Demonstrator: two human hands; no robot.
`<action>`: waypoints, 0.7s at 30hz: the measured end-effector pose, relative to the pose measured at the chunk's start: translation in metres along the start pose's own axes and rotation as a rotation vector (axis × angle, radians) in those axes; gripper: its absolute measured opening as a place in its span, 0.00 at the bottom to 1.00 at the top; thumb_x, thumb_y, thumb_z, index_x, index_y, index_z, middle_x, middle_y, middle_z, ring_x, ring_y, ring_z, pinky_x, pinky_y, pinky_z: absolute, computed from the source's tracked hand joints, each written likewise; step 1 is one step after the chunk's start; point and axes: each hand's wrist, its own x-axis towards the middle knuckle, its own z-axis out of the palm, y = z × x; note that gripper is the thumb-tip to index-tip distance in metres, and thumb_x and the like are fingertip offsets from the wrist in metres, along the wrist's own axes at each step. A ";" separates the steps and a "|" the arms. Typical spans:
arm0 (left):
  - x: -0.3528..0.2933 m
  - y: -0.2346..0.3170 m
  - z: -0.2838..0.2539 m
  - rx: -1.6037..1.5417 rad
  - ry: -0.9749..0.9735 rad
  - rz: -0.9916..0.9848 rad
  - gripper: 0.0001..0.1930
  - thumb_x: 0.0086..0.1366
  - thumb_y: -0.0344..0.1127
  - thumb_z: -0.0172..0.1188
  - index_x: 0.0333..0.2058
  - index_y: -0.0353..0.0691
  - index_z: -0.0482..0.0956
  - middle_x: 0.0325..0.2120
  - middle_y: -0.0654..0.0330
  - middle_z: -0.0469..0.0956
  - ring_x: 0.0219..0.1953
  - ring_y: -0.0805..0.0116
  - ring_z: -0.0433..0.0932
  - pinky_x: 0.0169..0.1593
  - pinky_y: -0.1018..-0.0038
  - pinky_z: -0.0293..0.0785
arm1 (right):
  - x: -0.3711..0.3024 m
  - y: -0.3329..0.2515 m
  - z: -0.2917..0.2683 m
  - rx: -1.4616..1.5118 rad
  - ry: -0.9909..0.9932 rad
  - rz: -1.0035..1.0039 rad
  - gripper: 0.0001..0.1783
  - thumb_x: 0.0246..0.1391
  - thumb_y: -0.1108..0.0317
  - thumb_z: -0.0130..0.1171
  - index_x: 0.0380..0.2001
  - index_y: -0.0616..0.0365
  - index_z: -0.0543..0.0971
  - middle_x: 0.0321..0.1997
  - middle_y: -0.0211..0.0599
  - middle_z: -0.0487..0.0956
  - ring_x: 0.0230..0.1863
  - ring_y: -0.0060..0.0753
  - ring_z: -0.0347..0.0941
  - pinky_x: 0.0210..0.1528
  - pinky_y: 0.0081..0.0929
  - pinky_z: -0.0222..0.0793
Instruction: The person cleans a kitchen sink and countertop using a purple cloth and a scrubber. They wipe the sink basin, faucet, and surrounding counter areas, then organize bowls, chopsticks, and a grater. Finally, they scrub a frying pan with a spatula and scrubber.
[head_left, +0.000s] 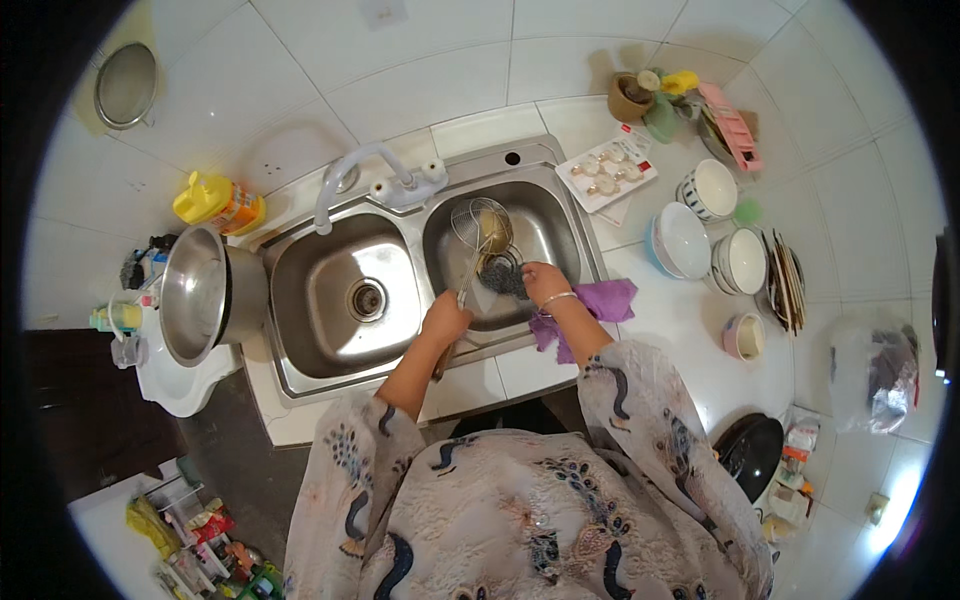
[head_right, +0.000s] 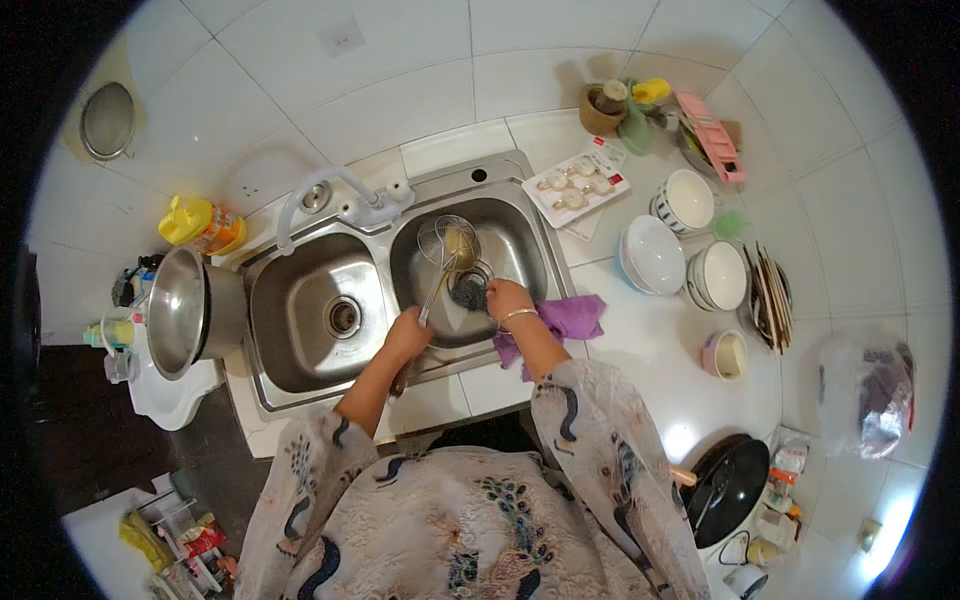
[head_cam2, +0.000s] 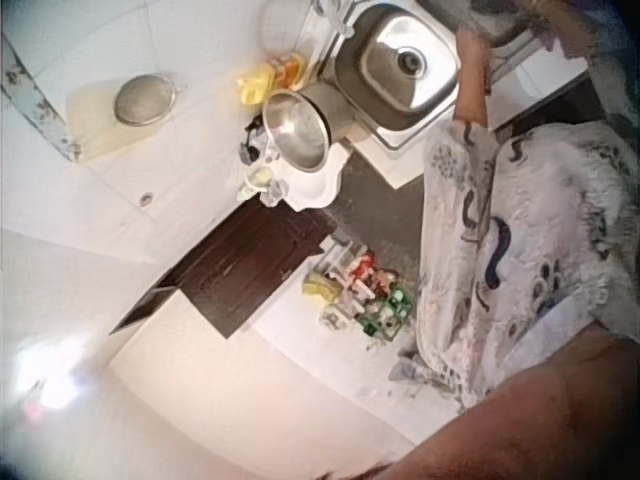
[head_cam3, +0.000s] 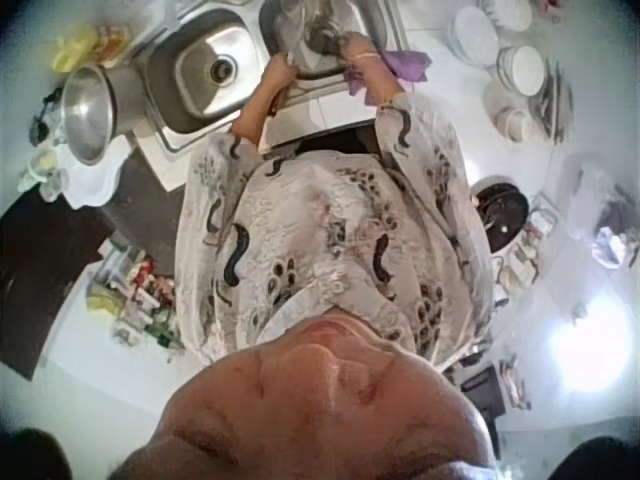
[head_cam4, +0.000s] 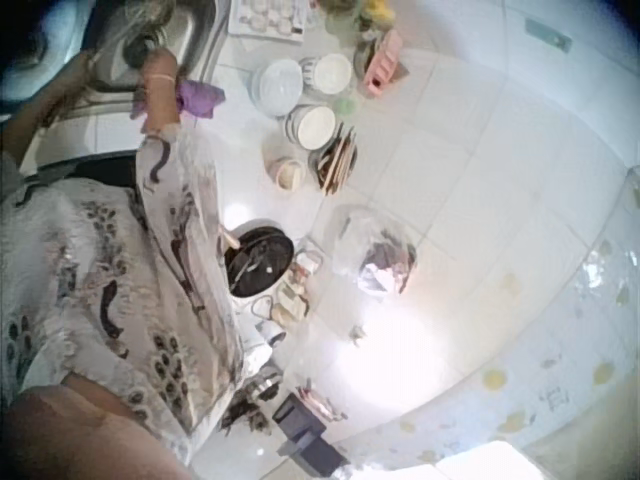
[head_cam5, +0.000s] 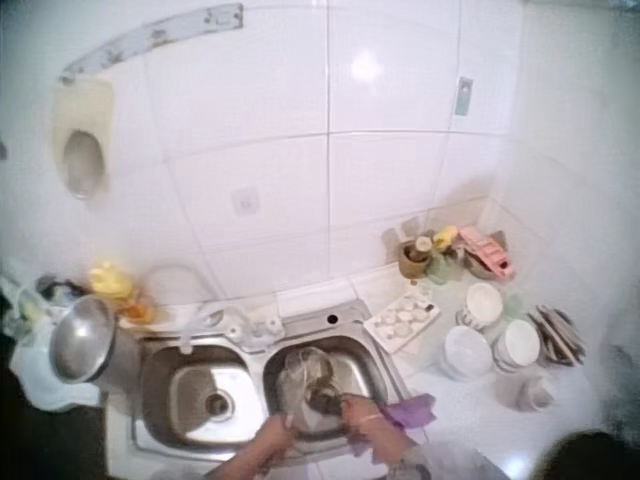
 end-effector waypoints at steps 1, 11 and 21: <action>-0.013 0.002 -0.011 0.000 -0.006 0.001 0.16 0.48 0.34 0.56 0.36 0.31 0.72 0.28 0.43 0.76 0.34 0.45 0.76 0.38 0.60 0.70 | 0.013 0.003 0.008 -0.146 -0.060 0.016 0.15 0.48 0.69 0.53 0.42 0.55 0.76 0.46 0.49 0.74 0.52 0.51 0.67 0.52 0.42 0.65; -0.074 0.006 -0.031 -0.275 0.108 -0.030 0.14 0.53 0.36 0.60 0.35 0.34 0.72 0.27 0.47 0.76 0.29 0.52 0.76 0.34 0.64 0.70 | 0.059 0.016 0.062 -0.611 -0.296 0.159 0.23 0.39 0.61 0.62 0.43 0.51 0.75 0.44 0.42 0.76 0.46 0.42 0.73 0.48 0.36 0.70; -0.101 -0.012 -0.038 -0.345 0.216 0.061 0.11 0.54 0.34 0.60 0.31 0.34 0.70 0.19 0.59 0.71 0.22 0.74 0.67 0.27 0.74 0.66 | 0.049 -0.030 -0.001 0.193 0.077 0.140 0.16 0.35 0.61 0.61 0.28 0.60 0.74 0.28 0.43 0.77 0.34 0.41 0.75 0.39 0.32 0.70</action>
